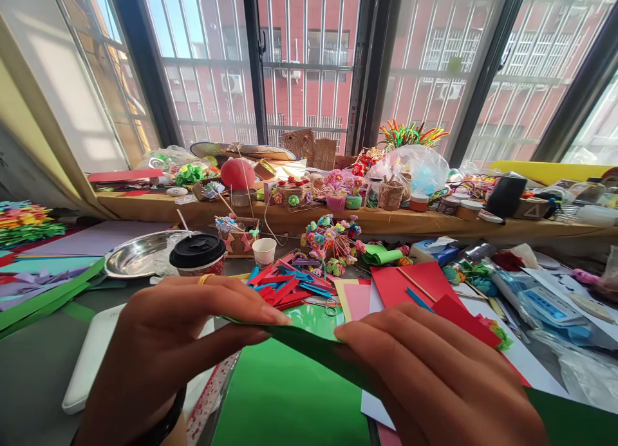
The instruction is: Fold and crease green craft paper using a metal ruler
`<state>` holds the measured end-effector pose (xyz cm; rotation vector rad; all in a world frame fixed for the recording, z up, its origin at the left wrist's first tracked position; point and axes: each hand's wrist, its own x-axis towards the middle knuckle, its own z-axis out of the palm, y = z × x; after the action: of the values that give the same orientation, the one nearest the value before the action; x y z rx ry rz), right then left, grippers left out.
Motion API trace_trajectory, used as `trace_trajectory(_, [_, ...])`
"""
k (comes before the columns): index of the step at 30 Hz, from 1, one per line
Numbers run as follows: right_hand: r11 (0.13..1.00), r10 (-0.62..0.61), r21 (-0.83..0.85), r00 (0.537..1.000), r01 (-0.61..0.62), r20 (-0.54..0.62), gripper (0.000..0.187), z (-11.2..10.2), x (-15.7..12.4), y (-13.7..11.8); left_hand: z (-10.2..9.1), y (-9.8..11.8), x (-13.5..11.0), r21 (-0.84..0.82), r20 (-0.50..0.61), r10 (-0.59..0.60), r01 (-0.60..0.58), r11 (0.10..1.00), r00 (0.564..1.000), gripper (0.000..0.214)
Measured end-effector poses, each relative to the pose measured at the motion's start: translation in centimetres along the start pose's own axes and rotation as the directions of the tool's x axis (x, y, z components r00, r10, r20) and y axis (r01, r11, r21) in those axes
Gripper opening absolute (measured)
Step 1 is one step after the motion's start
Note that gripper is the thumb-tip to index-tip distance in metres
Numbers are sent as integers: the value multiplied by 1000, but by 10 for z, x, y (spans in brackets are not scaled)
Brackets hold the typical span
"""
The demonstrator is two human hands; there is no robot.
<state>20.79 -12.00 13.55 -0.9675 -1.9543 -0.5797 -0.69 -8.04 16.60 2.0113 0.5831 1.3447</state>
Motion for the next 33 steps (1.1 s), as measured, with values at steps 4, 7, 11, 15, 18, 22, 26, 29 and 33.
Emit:
trace_trajectory(4, [1000,17,10,1000,-17,23,19,-1,3,-2,0,2,-1,-4,-32,-4,4,1000,999,18])
trace_trajectory(7, [1000,26,5,999,-26,34,18,-1,3,-5,1,4,-1,5,-46,-17,17,1000,999,16])
trace_trajectory(11, [997,60,51,998,-60,8,12,2,6,-13,4,4,1,38,98,-85,81,996,992,18])
trace_trajectory(15, [998,16,60,999,-18,35,13,4,11,-16,6,1,2,12,126,-95,94,995,987,15])
trace_trajectory(18, [1000,-16,-1,999,16,34,12,6,11,-13,6,0,3,-23,120,-99,103,994,988,19])
trace_trajectory(22, [999,7,-43,1000,-6,9,14,7,8,-11,7,2,5,-38,111,-111,116,992,988,20])
trace_trajectory(26, [999,19,-47,1000,-18,12,13,5,11,-14,7,1,4,-28,37,-125,126,992,991,16])
trace_trajectory(29, [998,60,1,998,-60,14,14,3,17,-16,7,-2,2,-9,-93,-110,110,994,990,12])
trace_trajectory(33, [989,139,53,990,-138,-23,9,7,21,-14,9,-4,2,6,-236,-103,107,994,966,11])
